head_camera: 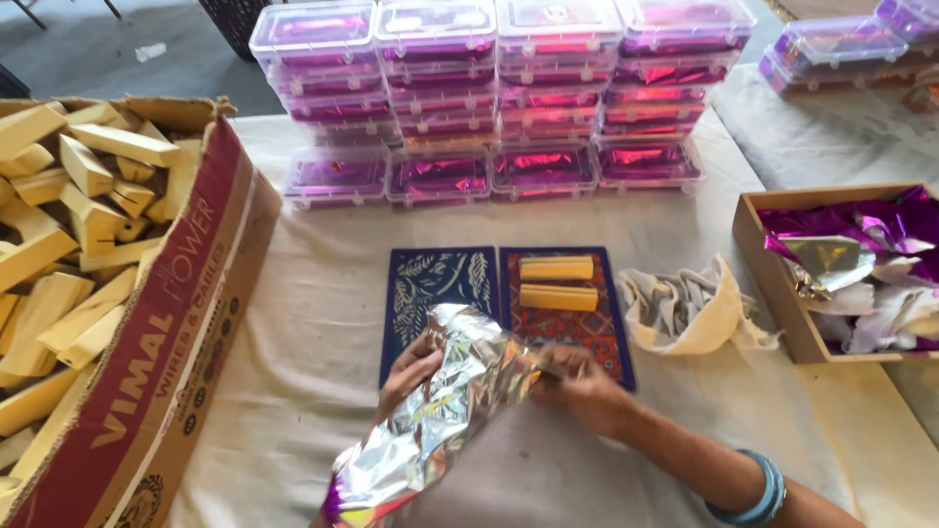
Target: The person wipes a small wooden block with a white cloth, then wraps it in a sheet of shiny purple foil. They repeat the process with a second wooden block, wrapping each one individually and placing the finished packages on the table.
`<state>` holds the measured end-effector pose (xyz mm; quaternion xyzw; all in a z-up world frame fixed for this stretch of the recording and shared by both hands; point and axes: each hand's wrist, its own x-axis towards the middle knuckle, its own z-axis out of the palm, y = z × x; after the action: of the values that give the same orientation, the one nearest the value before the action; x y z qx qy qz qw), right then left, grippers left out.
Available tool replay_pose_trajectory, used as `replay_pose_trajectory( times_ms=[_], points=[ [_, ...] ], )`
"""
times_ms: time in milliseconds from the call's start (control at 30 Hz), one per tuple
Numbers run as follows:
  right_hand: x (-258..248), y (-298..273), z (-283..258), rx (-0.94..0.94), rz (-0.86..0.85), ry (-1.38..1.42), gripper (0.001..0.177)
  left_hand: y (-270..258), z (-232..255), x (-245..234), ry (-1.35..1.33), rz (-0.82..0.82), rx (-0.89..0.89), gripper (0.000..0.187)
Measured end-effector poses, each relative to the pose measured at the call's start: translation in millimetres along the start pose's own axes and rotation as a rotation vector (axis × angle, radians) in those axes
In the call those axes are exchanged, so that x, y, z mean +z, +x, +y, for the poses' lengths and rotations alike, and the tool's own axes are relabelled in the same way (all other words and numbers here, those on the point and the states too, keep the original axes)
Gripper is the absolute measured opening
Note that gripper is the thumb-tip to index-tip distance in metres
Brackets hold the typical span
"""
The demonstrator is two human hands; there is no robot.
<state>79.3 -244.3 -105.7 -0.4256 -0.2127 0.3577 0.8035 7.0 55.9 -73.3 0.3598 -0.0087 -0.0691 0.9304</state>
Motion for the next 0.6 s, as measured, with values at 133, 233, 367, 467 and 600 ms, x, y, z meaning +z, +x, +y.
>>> replay_pose_trajectory(
  times_ms=[133,233,367,467,600],
  points=[
    [58.7,21.7,-65.2,0.083,0.411,0.079,0.024,4.5,3.4,-11.0,0.327,0.137,0.205,0.022],
    [38.5,26.7,-58.2,-0.015,0.442,-0.03,0.019,-0.8,18.2,2.7,0.646,0.319,0.331,0.013],
    [14.4,35.6,-33.5,-0.227,0.46,-0.341,0.017,0.2,29.8,15.9,0.834,0.395,0.331,0.012],
    [18.7,47.3,-36.4,-0.323,0.493,-0.495,0.02,5.0,37.1,26.0,0.831,0.41,0.353,0.023],
    [35.8,58.3,-52.0,-0.238,0.512,-0.75,0.034,2.6,45.1,35.1,1.134,0.517,0.48,0.051]
  ],
)
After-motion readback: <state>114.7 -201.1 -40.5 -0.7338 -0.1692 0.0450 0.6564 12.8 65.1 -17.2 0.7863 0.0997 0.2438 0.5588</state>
